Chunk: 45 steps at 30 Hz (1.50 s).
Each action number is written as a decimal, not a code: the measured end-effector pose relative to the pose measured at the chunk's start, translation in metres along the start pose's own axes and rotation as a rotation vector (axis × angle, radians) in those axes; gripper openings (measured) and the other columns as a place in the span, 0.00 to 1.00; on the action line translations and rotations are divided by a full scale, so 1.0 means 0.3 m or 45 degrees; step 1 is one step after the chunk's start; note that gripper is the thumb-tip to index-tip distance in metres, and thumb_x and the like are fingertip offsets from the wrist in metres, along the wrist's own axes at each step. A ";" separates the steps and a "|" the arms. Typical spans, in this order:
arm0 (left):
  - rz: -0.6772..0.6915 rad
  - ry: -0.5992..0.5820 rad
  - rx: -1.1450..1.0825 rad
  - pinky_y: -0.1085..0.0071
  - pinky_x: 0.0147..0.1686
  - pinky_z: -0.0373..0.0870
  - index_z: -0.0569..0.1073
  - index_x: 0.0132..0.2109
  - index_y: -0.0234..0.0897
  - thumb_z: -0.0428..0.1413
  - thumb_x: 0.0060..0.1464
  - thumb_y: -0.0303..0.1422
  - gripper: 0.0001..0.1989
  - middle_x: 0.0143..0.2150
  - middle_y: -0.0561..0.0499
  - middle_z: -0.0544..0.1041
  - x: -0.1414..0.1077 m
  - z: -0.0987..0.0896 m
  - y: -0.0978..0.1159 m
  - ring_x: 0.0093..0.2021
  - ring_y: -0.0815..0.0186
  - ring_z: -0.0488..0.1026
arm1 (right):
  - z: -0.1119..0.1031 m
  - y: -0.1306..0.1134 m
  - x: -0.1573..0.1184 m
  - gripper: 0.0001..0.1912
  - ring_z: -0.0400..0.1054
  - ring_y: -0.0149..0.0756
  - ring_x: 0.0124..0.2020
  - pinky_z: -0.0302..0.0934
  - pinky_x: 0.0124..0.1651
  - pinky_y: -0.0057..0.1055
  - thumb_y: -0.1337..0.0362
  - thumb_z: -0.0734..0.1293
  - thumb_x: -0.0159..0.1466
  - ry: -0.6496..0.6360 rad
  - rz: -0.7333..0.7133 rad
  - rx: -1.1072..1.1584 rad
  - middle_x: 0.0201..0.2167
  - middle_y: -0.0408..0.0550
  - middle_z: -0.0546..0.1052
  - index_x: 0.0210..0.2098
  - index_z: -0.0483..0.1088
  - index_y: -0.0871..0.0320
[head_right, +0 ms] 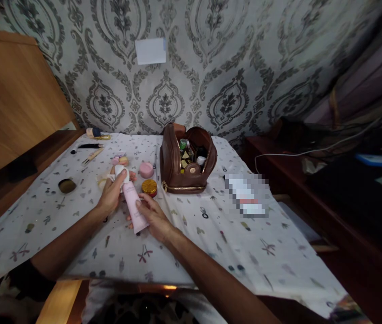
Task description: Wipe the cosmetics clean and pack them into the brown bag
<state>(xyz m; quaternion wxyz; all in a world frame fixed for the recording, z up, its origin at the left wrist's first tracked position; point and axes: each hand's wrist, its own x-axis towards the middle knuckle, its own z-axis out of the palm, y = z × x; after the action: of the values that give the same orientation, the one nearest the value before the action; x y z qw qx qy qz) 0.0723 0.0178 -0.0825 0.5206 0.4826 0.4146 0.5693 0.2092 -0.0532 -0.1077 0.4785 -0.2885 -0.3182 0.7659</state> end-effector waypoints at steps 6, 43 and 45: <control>0.043 -0.125 0.228 0.71 0.44 0.73 0.64 0.62 0.44 0.53 0.61 0.47 0.25 0.51 0.49 0.77 -0.035 0.013 -0.007 0.47 0.64 0.75 | -0.004 -0.004 0.011 0.22 0.70 0.30 0.29 0.66 0.31 0.26 0.56 0.77 0.52 0.178 -0.115 0.086 0.33 0.43 0.77 0.44 0.73 0.56; -0.010 -0.022 -0.048 0.73 0.33 0.72 0.72 0.41 0.38 0.58 0.54 0.51 0.20 0.32 0.53 0.75 -0.080 0.037 0.020 0.33 0.66 0.74 | 0.024 -0.051 -0.028 0.22 0.68 0.28 0.28 0.60 0.25 0.21 0.55 0.78 0.51 -0.036 -0.043 0.169 0.28 0.44 0.76 0.39 0.71 0.59; -0.102 -0.030 -0.111 0.74 0.27 0.71 0.71 0.41 0.39 0.58 0.53 0.53 0.22 0.28 0.56 0.73 -0.081 0.038 0.012 0.26 0.69 0.71 | 0.023 -0.046 -0.025 0.22 0.71 0.31 0.29 0.65 0.30 0.25 0.55 0.78 0.53 -0.022 -0.064 0.168 0.30 0.45 0.78 0.41 0.69 0.59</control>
<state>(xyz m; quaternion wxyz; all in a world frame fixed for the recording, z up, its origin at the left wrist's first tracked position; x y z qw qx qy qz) 0.0826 -0.0071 -0.0796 0.5684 0.4490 0.4023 0.5599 0.2143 -0.0569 -0.0918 0.5127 -0.2416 -0.2784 0.7754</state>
